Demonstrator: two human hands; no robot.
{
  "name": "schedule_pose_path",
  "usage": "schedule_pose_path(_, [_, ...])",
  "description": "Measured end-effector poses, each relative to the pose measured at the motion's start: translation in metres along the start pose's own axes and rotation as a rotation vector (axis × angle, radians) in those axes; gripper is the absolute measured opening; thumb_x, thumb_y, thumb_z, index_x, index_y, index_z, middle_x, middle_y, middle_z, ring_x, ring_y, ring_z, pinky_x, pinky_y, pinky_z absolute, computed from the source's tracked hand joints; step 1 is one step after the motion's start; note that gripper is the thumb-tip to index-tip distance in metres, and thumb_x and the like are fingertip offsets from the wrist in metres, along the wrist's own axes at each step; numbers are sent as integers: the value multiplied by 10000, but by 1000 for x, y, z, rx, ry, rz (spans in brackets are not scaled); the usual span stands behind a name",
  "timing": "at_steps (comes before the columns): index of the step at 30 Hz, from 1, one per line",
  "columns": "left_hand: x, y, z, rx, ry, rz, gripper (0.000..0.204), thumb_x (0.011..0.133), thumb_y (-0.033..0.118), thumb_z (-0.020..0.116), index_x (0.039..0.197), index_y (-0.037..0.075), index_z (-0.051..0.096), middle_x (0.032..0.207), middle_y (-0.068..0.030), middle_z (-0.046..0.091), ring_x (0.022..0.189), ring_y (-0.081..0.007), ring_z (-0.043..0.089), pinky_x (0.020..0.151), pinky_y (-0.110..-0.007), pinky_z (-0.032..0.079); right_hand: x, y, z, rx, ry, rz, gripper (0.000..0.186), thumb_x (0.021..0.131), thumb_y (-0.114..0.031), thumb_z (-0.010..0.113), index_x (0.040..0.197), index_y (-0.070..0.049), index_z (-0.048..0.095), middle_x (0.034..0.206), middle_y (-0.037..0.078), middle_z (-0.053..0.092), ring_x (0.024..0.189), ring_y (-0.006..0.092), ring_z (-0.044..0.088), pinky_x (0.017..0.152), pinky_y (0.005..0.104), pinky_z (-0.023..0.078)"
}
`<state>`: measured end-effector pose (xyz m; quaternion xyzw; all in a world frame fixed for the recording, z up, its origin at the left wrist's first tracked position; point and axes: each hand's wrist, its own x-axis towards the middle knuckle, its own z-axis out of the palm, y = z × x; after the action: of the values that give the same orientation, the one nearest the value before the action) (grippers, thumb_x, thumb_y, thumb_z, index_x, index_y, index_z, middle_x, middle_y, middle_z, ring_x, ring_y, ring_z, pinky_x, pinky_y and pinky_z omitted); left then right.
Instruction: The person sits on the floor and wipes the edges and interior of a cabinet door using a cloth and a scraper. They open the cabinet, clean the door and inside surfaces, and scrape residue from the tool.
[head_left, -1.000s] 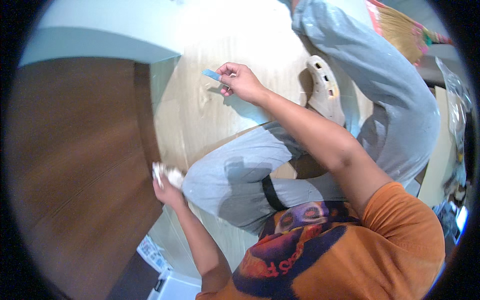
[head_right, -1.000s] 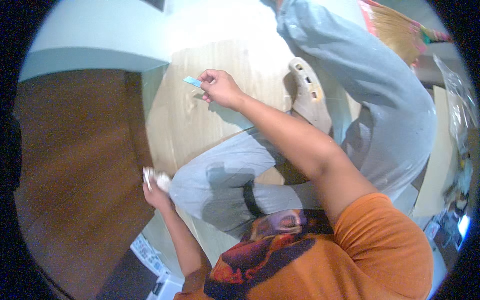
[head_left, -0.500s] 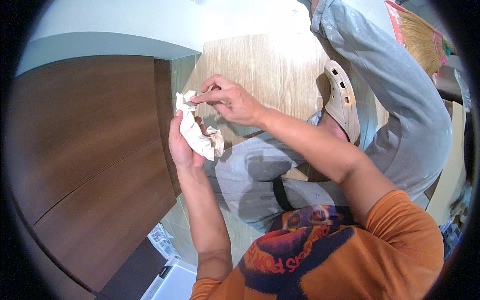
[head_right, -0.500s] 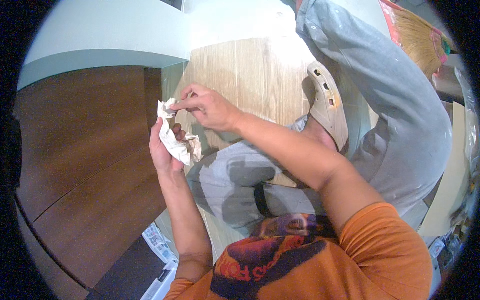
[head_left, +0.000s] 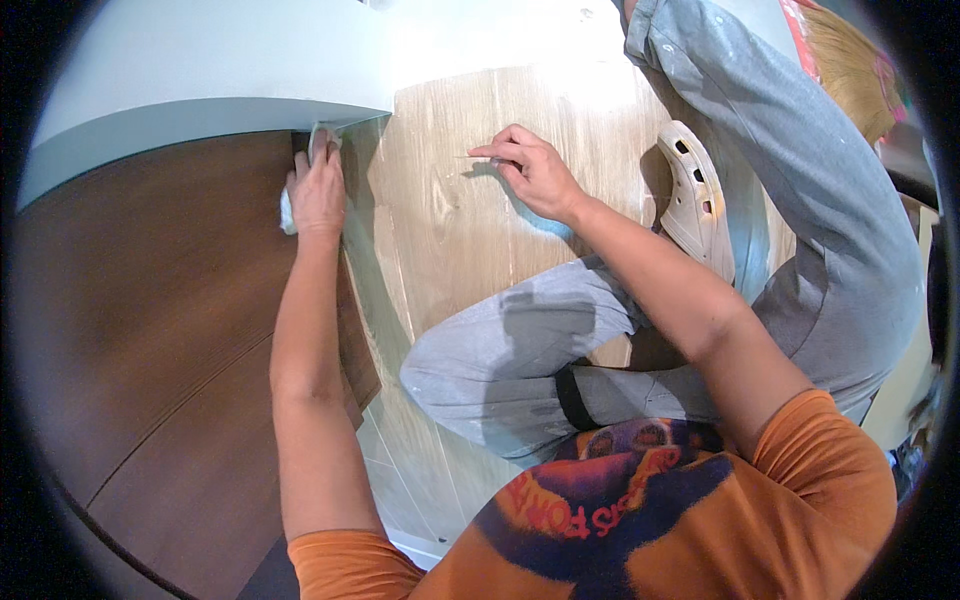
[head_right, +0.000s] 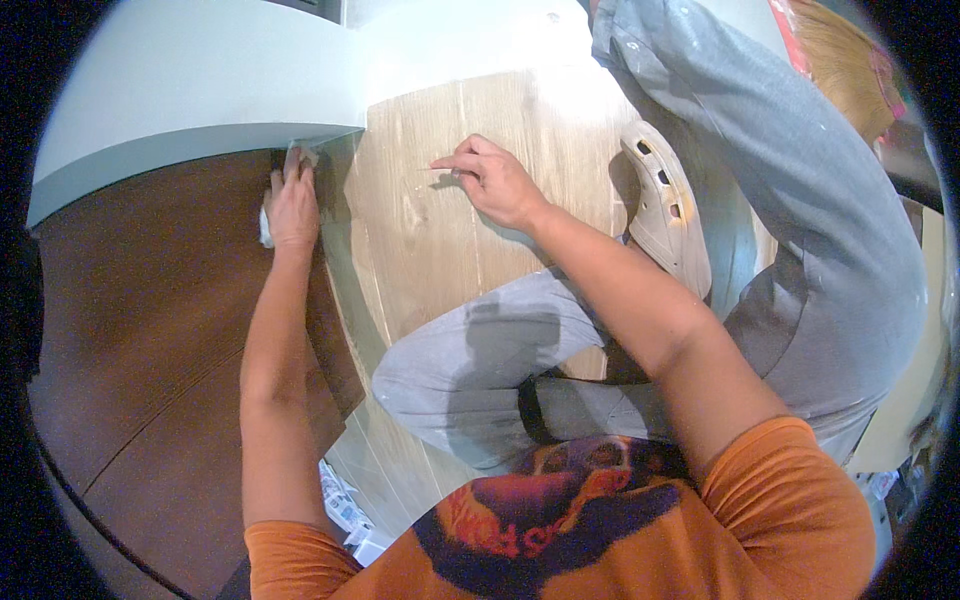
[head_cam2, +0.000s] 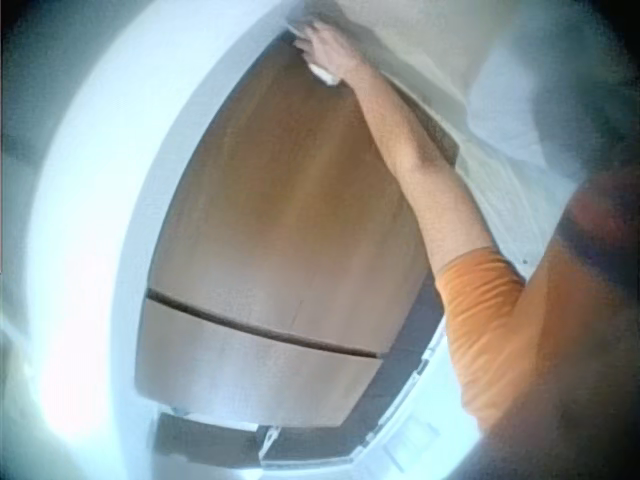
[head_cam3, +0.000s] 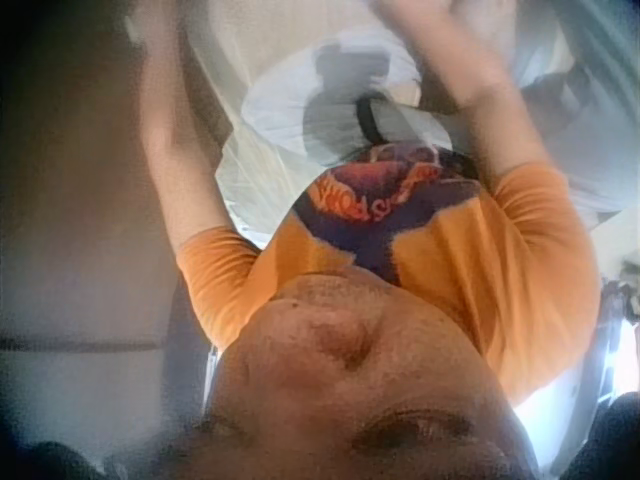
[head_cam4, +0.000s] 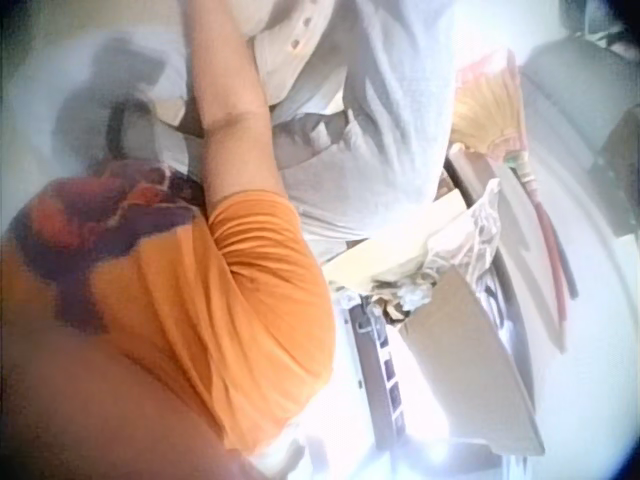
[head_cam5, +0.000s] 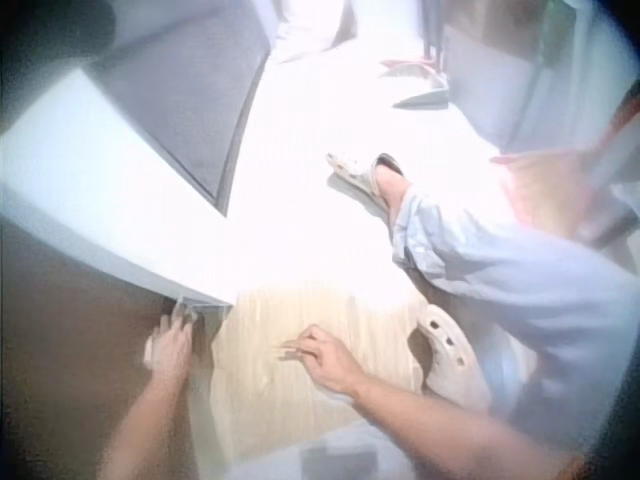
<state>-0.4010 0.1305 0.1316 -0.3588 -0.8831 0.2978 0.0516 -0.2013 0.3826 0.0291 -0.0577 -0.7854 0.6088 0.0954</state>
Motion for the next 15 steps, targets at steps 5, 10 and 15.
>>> schedule_pose_path(5, [17,11,18,342,-225,-40,437,969,224,571,1356,29,622,1566,-115,420,1322,-307,469,985,-449,429,-1,-2,-1,-5,-18,20,369,898,2,586,1199,-141,745,1021,95,601,950,257,621,889,367,512])
schedule_pose_path(10, [9,15,36,483,-145,-28,504,1004,227,502,1434,-32,549,1621,-183,360,1467,-342,352,1042,-474,371,0,3,0,-68,-11,-25,366,905,-7,580,1205,-146,738,1023,98,608,960,270,628,892,380,514])
schedule_pose_path(15, [18,21,50,475,-246,1,491,1007,234,500,1423,-16,568,1596,-190,403,1462,-355,357,1043,-481,374,1,1,-1,-83,-38,-20,351,911,-19,573,1193,-145,740,1040,99,619,978,280,636,909,384,518])
